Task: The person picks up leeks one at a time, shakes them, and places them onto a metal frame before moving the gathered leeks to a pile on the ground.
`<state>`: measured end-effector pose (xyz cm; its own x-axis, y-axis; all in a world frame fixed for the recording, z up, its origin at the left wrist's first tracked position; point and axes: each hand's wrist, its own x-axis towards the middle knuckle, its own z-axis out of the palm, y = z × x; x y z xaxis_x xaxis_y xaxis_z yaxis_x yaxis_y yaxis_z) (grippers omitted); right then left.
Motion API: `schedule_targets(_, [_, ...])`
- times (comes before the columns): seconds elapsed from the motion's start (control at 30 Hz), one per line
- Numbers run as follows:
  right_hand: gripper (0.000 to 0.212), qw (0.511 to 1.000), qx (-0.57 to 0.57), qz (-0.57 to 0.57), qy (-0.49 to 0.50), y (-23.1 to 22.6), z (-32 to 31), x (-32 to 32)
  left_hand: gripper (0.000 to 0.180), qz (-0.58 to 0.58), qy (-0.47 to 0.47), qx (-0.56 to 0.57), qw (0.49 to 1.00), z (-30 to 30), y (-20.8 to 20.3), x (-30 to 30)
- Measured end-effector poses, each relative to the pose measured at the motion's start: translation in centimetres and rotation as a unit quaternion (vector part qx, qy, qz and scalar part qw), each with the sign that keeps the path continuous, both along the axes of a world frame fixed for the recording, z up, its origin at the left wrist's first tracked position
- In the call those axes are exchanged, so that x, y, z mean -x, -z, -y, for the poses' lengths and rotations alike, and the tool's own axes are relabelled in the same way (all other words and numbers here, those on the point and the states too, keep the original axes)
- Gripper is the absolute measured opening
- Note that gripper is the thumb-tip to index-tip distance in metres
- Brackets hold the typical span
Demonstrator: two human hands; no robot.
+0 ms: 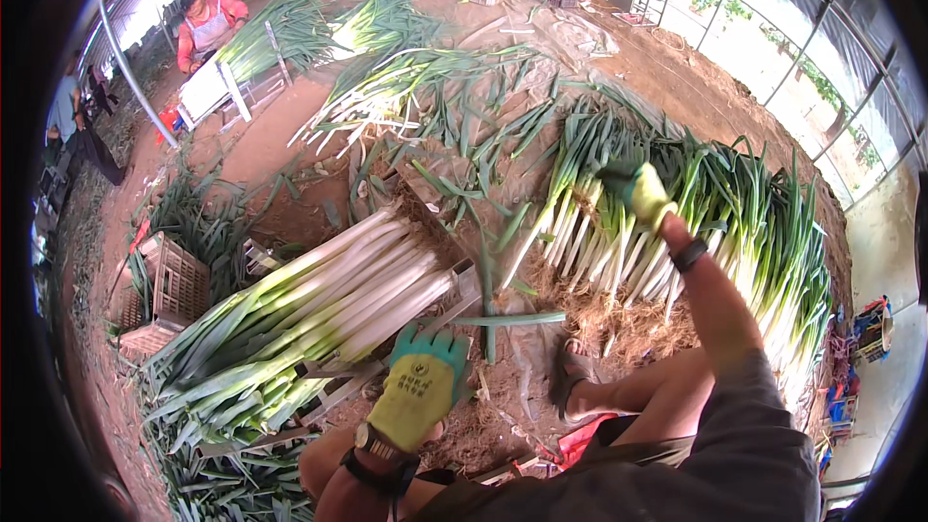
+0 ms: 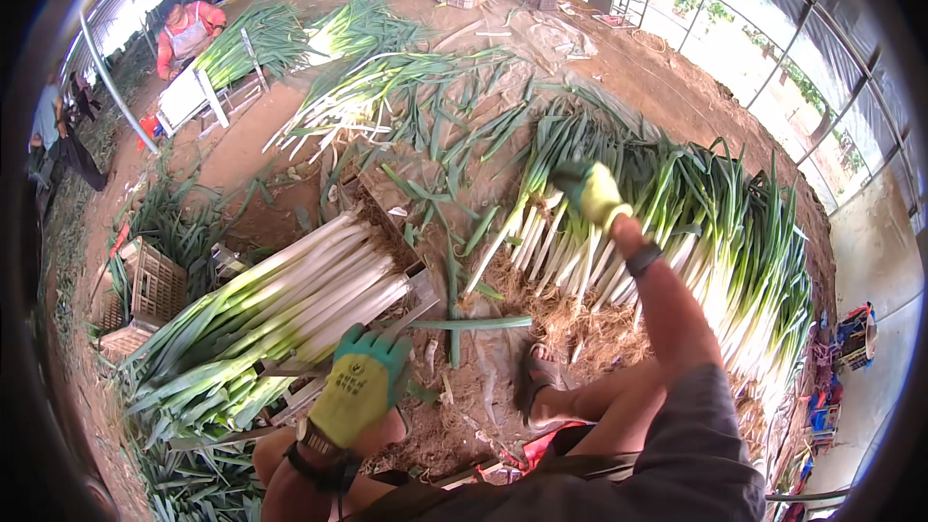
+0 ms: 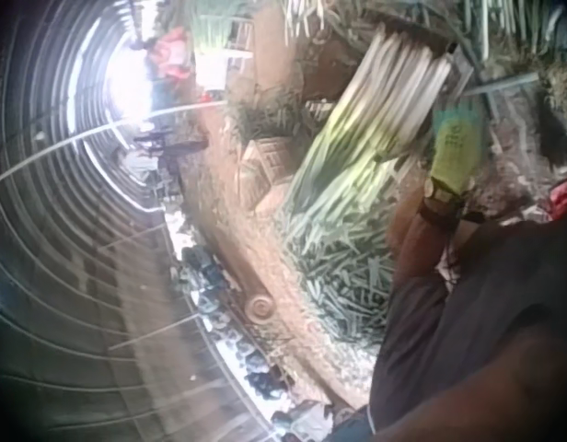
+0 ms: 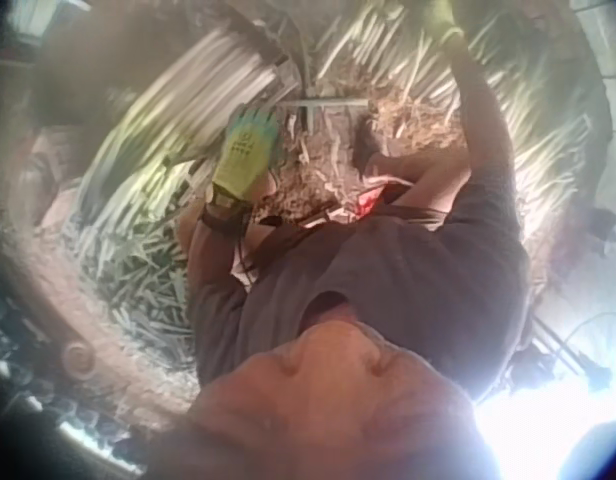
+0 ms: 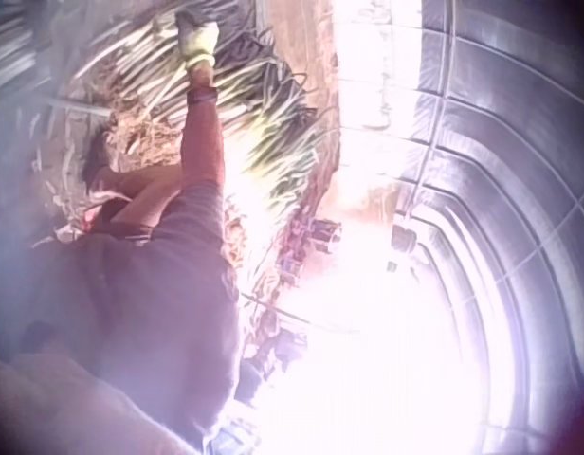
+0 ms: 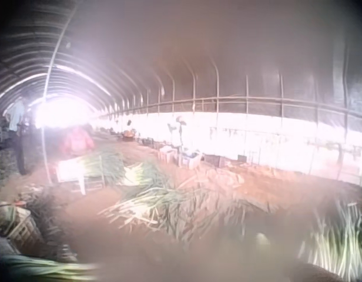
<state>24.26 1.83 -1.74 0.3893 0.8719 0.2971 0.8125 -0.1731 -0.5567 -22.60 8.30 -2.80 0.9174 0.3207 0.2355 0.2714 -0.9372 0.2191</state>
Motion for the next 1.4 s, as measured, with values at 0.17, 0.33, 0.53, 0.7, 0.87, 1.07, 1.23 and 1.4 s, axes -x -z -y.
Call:
schedule_targets(0.17, [0.017, 0.948, 0.077, -0.292, -0.103, -11.2, 3.7, 1.0, 0.032, 0.007, -0.002, 0.010, 1.000, 0.9, 1.4, -0.5])
schedule_targets(0.33, [0.040, 0.900, 0.326, -0.214, -0.195, -8.5, 4.8, 3.8, 0.026, 0.012, -0.005, -0.011, 1.000, 0.9, 1.4, 1.1])
schedule_targets(0.53, [0.030, 0.734, 0.654, 0.016, -0.185, 7.4, 1.0, 5.9, 0.022, 0.023, -0.031, -0.005, 0.999, -0.4, 2.1, 0.5])
schedule_targets(0.7, [0.039, 0.827, 0.537, 0.083, -0.143, 21.5, -3.9, 11.9, 0.039, -0.120, -0.095, 0.041, 0.987, -1.2, -2.5, 2.1])
schedule_targets(0.87, [0.059, 0.918, 0.126, 0.264, -0.269, 42.3, 3.8, 5.1, 0.040, -0.138, 0.013, 0.080, 0.987, -1.0, 0.9, 1.9])
schedule_targets(1.07, [0.049, 0.929, 0.339, -0.003, -0.145, 48.0, 4.0, 7.7, 0.037, -0.083, -0.077, 0.016, 0.993, -0.7, 1.8, -0.5])
schedule_targets(1.23, [0.035, 0.965, 0.254, 0.027, -0.061, 49.1, 4.3, 5.1, 0.035, -0.064, -0.054, 0.038, 0.996, -1.3, 1.0, -1.0])
schedule_targets(1.4, [0.012, 0.957, 0.222, 0.161, -0.094, 37.1, 1.8, 6.2, 0.033, -0.097, -0.041, 0.014, 0.994, -1.4, -0.8, -0.2])
